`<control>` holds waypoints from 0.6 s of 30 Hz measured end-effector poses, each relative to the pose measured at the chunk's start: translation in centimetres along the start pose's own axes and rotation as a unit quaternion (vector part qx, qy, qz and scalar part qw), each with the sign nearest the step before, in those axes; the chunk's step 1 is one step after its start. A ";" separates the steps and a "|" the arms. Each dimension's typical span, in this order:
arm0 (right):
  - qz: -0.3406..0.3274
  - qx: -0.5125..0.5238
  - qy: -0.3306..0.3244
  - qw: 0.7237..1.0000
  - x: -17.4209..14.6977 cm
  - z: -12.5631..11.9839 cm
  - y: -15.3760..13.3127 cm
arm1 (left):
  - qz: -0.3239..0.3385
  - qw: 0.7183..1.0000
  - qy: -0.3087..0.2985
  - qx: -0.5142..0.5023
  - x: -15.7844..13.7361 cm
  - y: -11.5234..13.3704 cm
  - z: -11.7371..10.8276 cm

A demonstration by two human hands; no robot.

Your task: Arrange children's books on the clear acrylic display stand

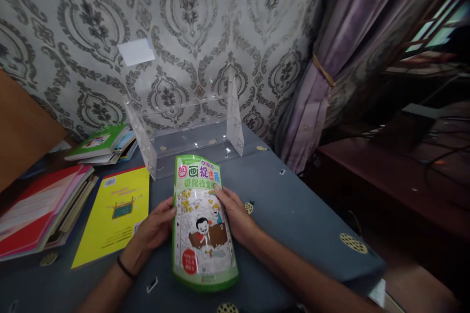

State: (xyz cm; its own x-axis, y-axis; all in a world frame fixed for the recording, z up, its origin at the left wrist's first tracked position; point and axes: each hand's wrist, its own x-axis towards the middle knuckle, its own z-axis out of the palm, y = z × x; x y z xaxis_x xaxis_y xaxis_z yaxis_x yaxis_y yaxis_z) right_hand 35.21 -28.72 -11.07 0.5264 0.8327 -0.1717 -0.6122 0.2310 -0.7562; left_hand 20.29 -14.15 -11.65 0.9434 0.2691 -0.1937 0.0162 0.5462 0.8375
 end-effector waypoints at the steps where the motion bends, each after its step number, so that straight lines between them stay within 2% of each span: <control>1: 0.013 0.013 -0.001 1.000 0.0 0.1 0.1 | -0.008 1.000 -0.005 0.004 -0.3 -0.1 -0.2; 6: 0.082 0.068 -0.037 0.994 0.2 0.4 0.3 | -0.043 0.998 -0.038 0.015 -1.8 0.2 -0.4; 13: 0.132 0.146 -0.058 0.979 0.9 -0.1 -0.1 | -0.068 0.996 -0.052 -0.008 -1.9 -0.4 -1.2; 18: 0.184 0.167 -0.063 0.967 1.5 0.0 0.9 | -0.069 0.991 -0.115 -0.029 -2.0 -1.2 -1.8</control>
State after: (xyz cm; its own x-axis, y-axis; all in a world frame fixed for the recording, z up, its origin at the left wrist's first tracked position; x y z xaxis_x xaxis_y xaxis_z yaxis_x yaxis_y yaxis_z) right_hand 35.45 -27.22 -12.04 0.1739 0.9390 -0.2966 -0.9114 0.0395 -0.4096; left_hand 17.79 -13.89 -13.15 0.9841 0.0044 -0.1775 0.1379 0.6110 0.7795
